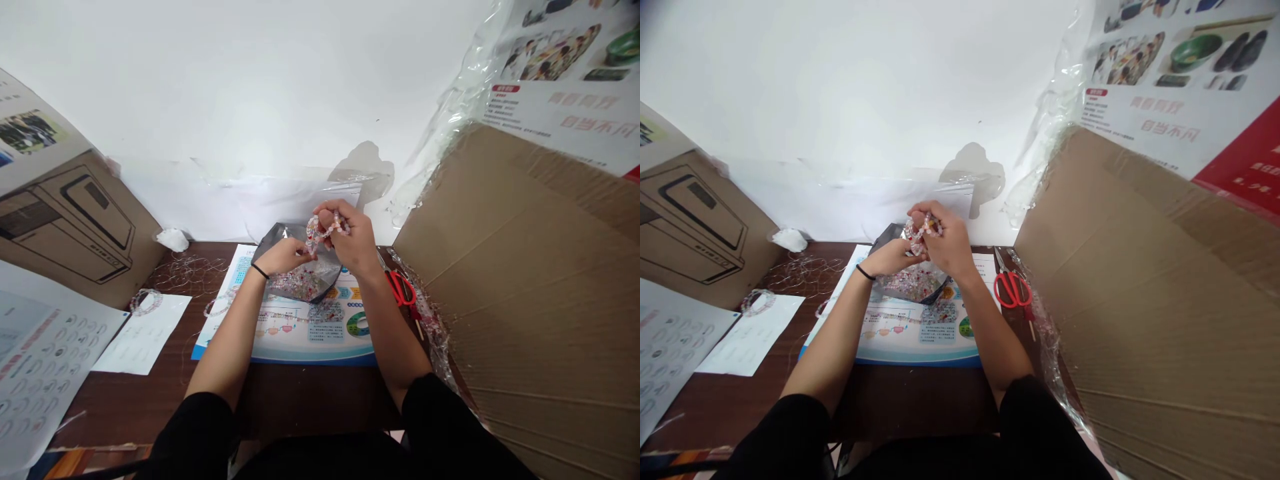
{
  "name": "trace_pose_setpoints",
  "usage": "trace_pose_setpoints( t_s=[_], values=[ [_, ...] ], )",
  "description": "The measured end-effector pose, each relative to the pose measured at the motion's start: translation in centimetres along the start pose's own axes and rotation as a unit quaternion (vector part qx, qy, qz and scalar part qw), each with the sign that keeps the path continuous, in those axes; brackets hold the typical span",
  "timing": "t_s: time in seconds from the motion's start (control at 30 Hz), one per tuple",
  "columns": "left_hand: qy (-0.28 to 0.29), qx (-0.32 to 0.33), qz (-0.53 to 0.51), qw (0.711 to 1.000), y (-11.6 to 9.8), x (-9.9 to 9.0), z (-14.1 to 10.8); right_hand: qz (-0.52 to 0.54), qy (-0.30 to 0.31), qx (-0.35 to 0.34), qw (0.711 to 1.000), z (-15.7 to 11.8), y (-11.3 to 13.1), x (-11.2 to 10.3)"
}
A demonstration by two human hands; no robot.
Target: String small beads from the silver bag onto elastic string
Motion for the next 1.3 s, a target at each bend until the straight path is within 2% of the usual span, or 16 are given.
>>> trace_pose_setpoints(
  t_s=[0.07, 0.23, 0.33, 0.43, 0.53, 0.7, 0.83, 1.0, 1.2, 1.3],
  values=[
    [-0.022, -0.013, 0.04, 0.999, 0.6, -0.2, 0.0, -0.003, -0.002, 0.006, 1.0, -0.2, 0.5, -0.3],
    [0.011, -0.052, 0.083, 0.995, 1.5, -0.6, -0.2, 0.017, -0.012, 0.005, 1.0, -0.7, 2.1, -1.3],
    [-0.006, -0.054, 0.094, 0.994, 1.3, -0.8, -0.2, 0.014, -0.013, 0.002, 1.0, -0.8, 2.6, -1.6],
    [-0.046, -0.037, 0.055, 0.997, 0.2, -1.4, -0.3, 0.007, -0.007, 0.0, 1.0, -0.7, 2.5, -1.5],
    [-0.111, -0.037, 0.006, 0.993, -1.3, -2.4, -0.5, -0.002, 0.001, 0.005, 1.0, -0.5, 2.2, -1.4],
    [-0.219, -0.059, -0.132, 0.965, -3.3, -3.6, -1.2, -0.005, 0.007, 0.018, 1.0, -0.3, 1.8, -1.2],
    [-0.288, -0.028, -0.215, 0.933, -4.3, -3.8, -1.7, -0.004, 0.002, 0.009, 1.0, -0.3, 1.8, -1.3],
    [-0.335, 0.001, -0.264, 0.904, -5.9, -4.2, -1.1, 0.02, -0.003, 0.003, 1.0, -0.2, 1.3, -1.1],
    [-0.373, 0.06, -0.295, 0.878, -8.3, -6.7, 0.9, 0.048, -0.023, -0.022, 0.998, 0.0, 0.6, -0.9],
    [-0.372, 0.105, -0.307, 0.87, -9.5, -8.1, 1.9, 0.045, -0.026, -0.023, 0.998, 0.0, 0.8, -1.1]
  ],
)
Point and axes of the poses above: each hand's wrist, its own z-axis towards the middle knuckle, its own x-axis out of the palm, y = z × x, the point moved 2 cm from there along z, towards the middle knuckle, and after that the axes turned 7 degrees about -y, right-handed, at the moved point
